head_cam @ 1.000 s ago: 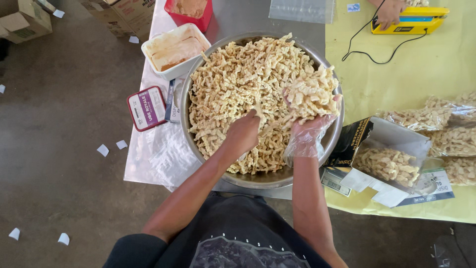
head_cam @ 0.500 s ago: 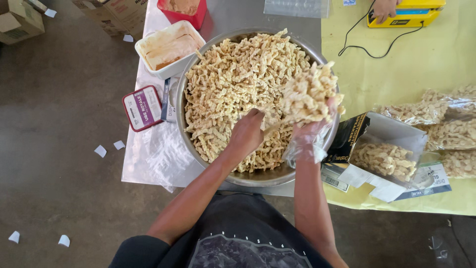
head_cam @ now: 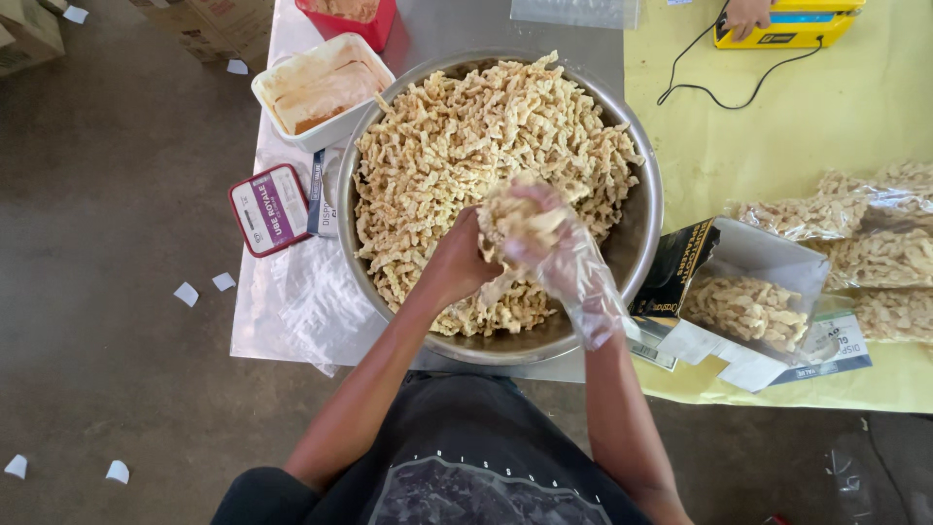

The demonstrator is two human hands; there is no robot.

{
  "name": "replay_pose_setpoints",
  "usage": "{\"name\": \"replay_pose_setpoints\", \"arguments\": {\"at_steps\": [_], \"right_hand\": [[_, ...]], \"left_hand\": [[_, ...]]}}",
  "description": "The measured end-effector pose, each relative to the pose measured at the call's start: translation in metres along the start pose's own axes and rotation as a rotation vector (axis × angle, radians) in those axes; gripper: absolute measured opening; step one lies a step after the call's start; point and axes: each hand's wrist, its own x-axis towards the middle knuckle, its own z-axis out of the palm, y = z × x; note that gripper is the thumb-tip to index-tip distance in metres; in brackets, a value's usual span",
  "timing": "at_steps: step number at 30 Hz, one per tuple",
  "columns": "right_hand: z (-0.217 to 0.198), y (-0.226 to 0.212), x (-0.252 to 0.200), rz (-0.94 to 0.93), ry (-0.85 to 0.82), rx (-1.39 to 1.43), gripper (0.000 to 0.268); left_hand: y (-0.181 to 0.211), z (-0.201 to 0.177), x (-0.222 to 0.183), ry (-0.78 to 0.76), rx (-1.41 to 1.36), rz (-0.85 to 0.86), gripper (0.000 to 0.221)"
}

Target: The person scoops a large quantity of shredded, light-colored food from a metal bowl using gloved hands and places it into a small cardboard box. They then transfer the food from the box into a clear plastic bag and set the filled bag on the table. This process is repeated multiple times throughout the video.

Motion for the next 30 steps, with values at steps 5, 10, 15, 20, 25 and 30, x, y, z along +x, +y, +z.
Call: {"name": "replay_pose_setpoints", "arguments": {"at_steps": [5,10,15,20,25,30], "right_hand": [[-0.045,0.026,0.004,-0.342,-0.293,0.231,0.043],[-0.086,0.141,0.053,0.548,0.255,-0.017,0.066],[-0.091,0.259,0.061,0.872,0.542,-0.206,0.079],[-0.056,0.33,0.048,0.918,0.608,0.696,0.081],[-0.022,0.363,0.058,0.754,0.508,0.889,0.078],[-0.017,0.32,0.057,0.558,0.372,0.987,0.076]], "left_hand": [[-0.013,-0.01,-0.015,0.065,-0.091,-0.082,0.086],[-0.033,-0.008,-0.027,0.227,-0.045,0.078,0.09],[-0.022,-0.015,-0.046,0.24,-0.138,-0.026,0.082],[-0.011,-0.021,-0.064,0.256,-0.16,-0.154,0.08],[-0.011,-0.013,-0.066,0.281,-0.145,-0.122,0.08],[-0.013,-0.008,-0.056,0.28,-0.153,-0.028,0.082]]}}
